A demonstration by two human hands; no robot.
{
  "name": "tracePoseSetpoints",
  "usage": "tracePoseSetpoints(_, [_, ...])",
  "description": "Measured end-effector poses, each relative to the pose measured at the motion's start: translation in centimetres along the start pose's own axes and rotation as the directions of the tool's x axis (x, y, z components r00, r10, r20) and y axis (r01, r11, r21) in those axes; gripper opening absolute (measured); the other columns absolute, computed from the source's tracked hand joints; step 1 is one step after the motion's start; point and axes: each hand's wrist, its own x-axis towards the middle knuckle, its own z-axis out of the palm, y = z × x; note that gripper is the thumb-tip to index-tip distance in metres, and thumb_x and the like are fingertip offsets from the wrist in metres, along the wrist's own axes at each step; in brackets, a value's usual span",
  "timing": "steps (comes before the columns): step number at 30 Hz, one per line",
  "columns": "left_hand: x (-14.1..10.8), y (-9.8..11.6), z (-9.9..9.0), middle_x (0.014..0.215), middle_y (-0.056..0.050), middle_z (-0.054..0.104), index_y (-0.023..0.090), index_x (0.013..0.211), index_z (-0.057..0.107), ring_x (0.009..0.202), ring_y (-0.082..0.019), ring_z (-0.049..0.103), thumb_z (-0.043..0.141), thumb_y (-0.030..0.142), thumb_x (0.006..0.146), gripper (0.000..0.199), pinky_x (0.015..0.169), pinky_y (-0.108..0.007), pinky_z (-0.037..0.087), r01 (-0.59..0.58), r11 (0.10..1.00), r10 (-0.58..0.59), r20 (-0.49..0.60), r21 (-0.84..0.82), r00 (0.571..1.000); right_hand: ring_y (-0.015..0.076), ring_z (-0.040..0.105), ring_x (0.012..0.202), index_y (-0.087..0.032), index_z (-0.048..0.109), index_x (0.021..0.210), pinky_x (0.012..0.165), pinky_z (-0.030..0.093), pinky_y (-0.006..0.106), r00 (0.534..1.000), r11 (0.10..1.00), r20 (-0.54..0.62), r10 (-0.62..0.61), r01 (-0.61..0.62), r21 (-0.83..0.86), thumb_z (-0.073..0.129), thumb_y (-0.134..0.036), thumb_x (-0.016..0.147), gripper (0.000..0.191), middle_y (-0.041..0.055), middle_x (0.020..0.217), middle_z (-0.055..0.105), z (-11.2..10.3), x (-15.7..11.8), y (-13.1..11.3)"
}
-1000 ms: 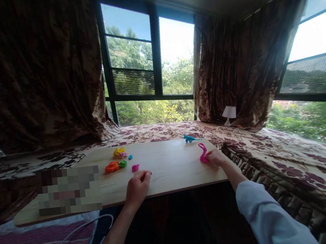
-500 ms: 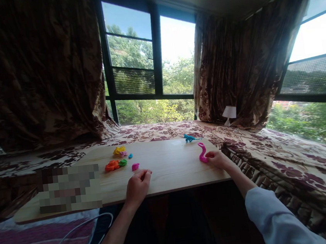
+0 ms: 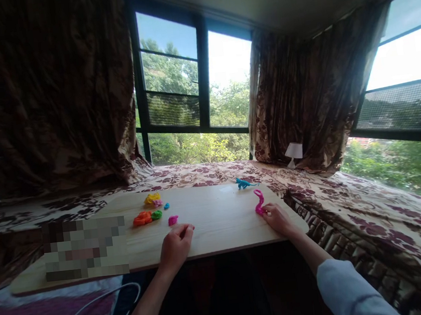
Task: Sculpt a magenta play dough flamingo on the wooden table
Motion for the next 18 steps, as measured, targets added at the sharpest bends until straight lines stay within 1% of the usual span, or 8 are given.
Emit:
tracePoseSetpoints(2, [0.0, 0.1, -0.1, 0.079, -0.001, 0.068, 0.02, 0.074, 0.064, 0.078, -0.017, 0.06, 0.043, 0.039, 0.076, 0.029, 0.071, -0.023, 0.043, -0.008, 1.0, 0.008, -0.004, 0.002, 1.0, 0.0191, 0.056, 0.088, -0.02, 0.066, 0.092, 0.08, 0.039, 0.028, 1.0, 1.0, -0.021, 0.007, -0.007, 0.02, 0.047, -0.033, 0.08, 0.026, 0.006, 0.09, 0.065, -0.3, 0.1, 0.2])
tracePoseSetpoints(3, [0.0, 0.1, -0.1, 0.079, -0.001, 0.067, 0.02, 0.074, 0.064, 0.078, -0.017, 0.06, 0.043, 0.039, 0.076, 0.029, 0.071, -0.023, 0.042, -0.011, 1.0, 0.011, -0.008, 0.006, 1.0, 0.0193, 0.056, 0.089, -0.02, 0.066, 0.091, 0.081, 0.038, 0.028, 0.999, 1.0, -0.033, 0.014, -0.013, 0.025, 0.047, -0.035, 0.08, 0.027, 0.0061, 0.091, 0.064, -0.4, 0.2, 0.3])
tracePoseSetpoints(6, [-0.1, 0.3, -0.1, 0.078, -0.001, 0.067, 0.02, 0.073, 0.063, 0.077, -0.017, 0.059, 0.043, 0.04, 0.076, 0.029, 0.071, -0.023, 0.042, -0.013, 1.0, 0.014, -0.019, 0.022, 1.0, 0.0195, 0.056, 0.089, -0.019, 0.068, 0.082, 0.081, 0.038, 0.028, 0.997, 0.998, -0.048, 0.054, -0.052, 0.028, 0.05, -0.04, 0.077, 0.027, 0.0062, 0.092, 0.064, -0.8, 0.6, 0.2])
tracePoseSetpoints(10, [-0.1, 0.5, -0.2, 0.077, 0.0, 0.067, 0.02, 0.072, 0.063, 0.076, -0.017, 0.059, 0.043, 0.04, 0.076, 0.029, 0.07, -0.023, 0.041, 0.0, 1.0, 0.001, -0.019, 0.023, 1.0, 0.0195, 0.058, 0.081, -0.019, 0.068, 0.074, 0.073, 0.04, 0.027, 0.995, 0.995, -0.001, 0.103, -0.103, -0.003, 0.053, -0.046, 0.074, 0.031, 0.0061, 0.083, 0.065, -0.7, 1.1, 0.0])
tracePoseSetpoints(14, [-0.1, 0.6, -0.2, 0.078, 0.0, 0.067, 0.021, 0.072, 0.063, 0.077, -0.017, 0.059, 0.043, 0.041, 0.076, 0.029, 0.072, -0.024, 0.041, -0.006, 1.0, 0.006, -0.024, 0.013, 1.0, 0.0196, 0.059, 0.077, -0.019, 0.068, 0.071, 0.074, 0.041, 0.028, 0.997, 0.997, 0.016, 0.081, -0.081, 0.008, 0.052, -0.04, 0.075, 0.027, 0.0067, 0.08, 0.067, -0.3, 1.4, 0.3])
tracePoseSetpoints(18, [-0.1, 0.7, -0.2, 0.08, -0.001, 0.067, 0.02, 0.073, 0.063, 0.079, -0.018, 0.059, 0.042, 0.04, 0.076, 0.029, 0.074, -0.024, 0.042, -0.003, 1.0, 0.004, -0.023, 0.016, 1.0, 0.0206, 0.06, 0.077, -0.02, 0.069, 0.073, 0.074, 0.042, 0.03, 0.997, 0.998, 0.077, 0.033, -0.037, 0.058, 0.054, -0.031, 0.075, 0.018, 0.007, 0.079, 0.067, -0.4, 1.8, 0.4])
